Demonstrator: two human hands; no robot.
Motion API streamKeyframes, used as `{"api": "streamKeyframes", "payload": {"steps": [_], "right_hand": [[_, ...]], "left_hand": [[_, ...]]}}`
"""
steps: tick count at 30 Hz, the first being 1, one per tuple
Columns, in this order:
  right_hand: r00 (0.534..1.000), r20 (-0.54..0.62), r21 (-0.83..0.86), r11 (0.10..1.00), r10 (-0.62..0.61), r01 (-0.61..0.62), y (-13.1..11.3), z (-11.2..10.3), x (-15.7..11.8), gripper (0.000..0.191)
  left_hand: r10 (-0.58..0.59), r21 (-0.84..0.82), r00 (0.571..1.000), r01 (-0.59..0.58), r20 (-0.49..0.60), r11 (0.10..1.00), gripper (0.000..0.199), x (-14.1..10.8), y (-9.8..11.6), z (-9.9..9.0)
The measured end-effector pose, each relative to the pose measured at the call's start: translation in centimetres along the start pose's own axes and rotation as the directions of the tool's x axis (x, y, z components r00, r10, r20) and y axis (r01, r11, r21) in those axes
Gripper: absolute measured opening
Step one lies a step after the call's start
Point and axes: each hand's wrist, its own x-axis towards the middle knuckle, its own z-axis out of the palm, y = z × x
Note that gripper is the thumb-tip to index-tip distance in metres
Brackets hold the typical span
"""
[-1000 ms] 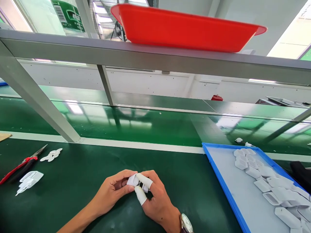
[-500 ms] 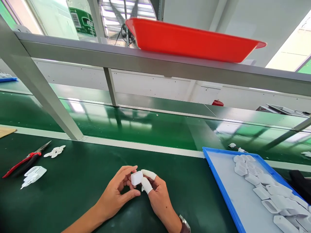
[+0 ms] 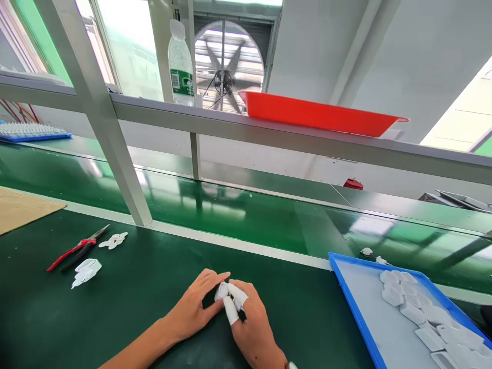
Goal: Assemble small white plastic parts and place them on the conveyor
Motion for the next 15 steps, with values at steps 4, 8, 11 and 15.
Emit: {"api": "streamKeyframes", "payload": {"steps": [4,8,11,15], "right_hand": [[0.976,-0.178,-0.204,0.975,-0.128,0.090,2.1,-1.6,0.9,0.036],[0.989,-0.012,-0.343,0.930,-0.144,0.131,3.9,-1.0,0.4,0.039],[0.976,0.192,-0.368,0.914,-0.101,0.167,4.2,0.8,-0.2,0.038],[0.955,0.295,-0.403,0.903,-0.025,0.148,4.0,1.7,-0.1,0.033]], "left_hand": [[-0.063,0.052,0.990,0.071,-0.130,0.996,0.033,0.7,-1.2,-1.5],[-0.269,0.054,0.928,0.292,-0.258,0.955,0.031,1.3,-3.1,-2.5],[-0.320,0.091,0.919,0.347,-0.230,0.933,0.034,2.4,-4.0,-2.6],[-0.308,0.164,0.937,0.334,-0.167,0.928,0.034,6.5,-5.1,-2.2]]}}
